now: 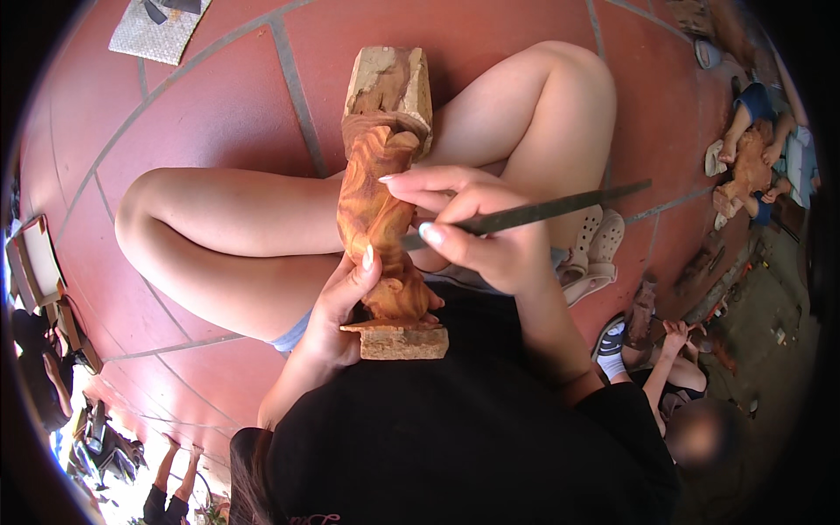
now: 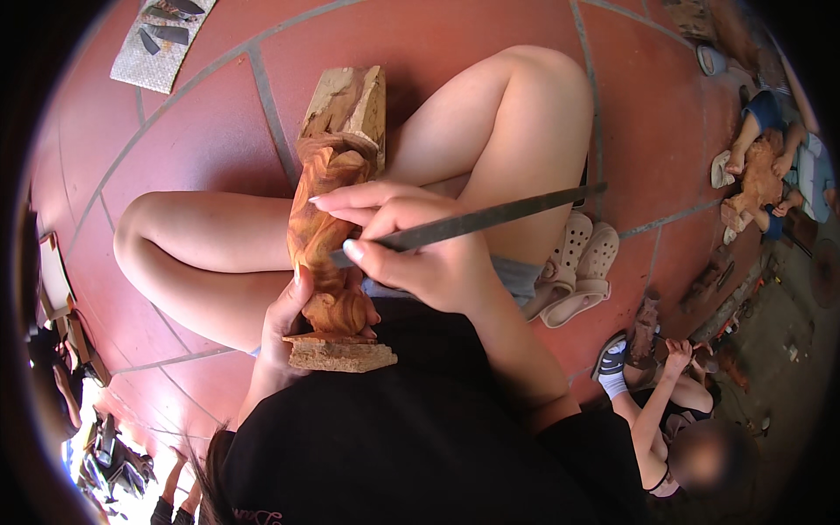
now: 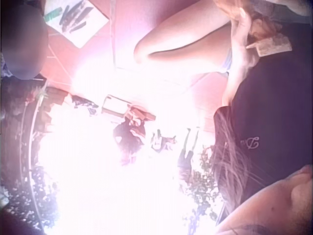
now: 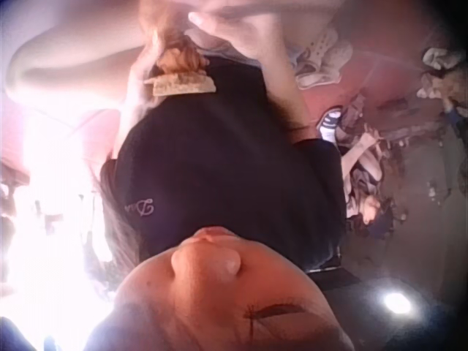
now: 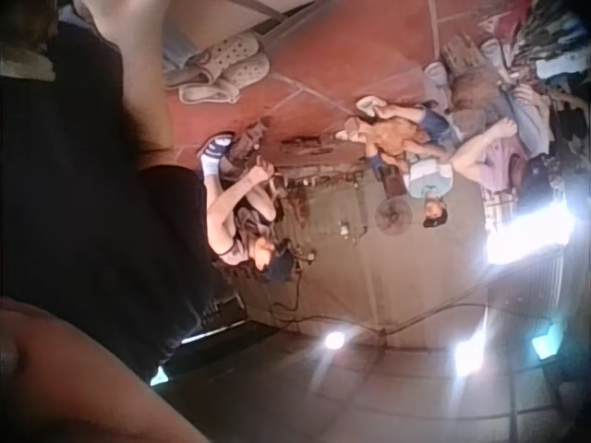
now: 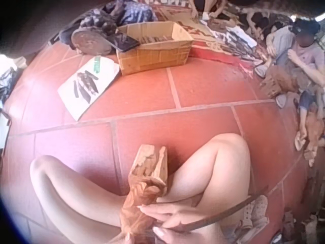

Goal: The person sits cross-legged on a tiled floor and carves a wooden figurine using a metal file. They hold the wood with one hand and file the surface with the other, rotating the piece to work on different sides.

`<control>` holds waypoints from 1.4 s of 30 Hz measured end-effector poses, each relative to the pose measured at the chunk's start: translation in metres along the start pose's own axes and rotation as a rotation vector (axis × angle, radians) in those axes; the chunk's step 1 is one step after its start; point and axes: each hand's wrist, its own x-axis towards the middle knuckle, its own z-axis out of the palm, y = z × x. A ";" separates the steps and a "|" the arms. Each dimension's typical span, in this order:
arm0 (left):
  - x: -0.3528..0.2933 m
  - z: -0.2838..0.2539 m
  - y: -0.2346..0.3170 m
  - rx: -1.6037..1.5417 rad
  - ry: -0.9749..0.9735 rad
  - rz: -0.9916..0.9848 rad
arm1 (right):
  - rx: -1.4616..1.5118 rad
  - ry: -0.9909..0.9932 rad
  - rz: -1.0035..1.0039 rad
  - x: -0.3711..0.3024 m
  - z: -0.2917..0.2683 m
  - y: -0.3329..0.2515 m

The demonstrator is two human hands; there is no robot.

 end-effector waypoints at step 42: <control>0.044 -0.015 0.043 0.704 0.055 0.272 | 0.047 0.149 0.443 0.027 -0.008 0.013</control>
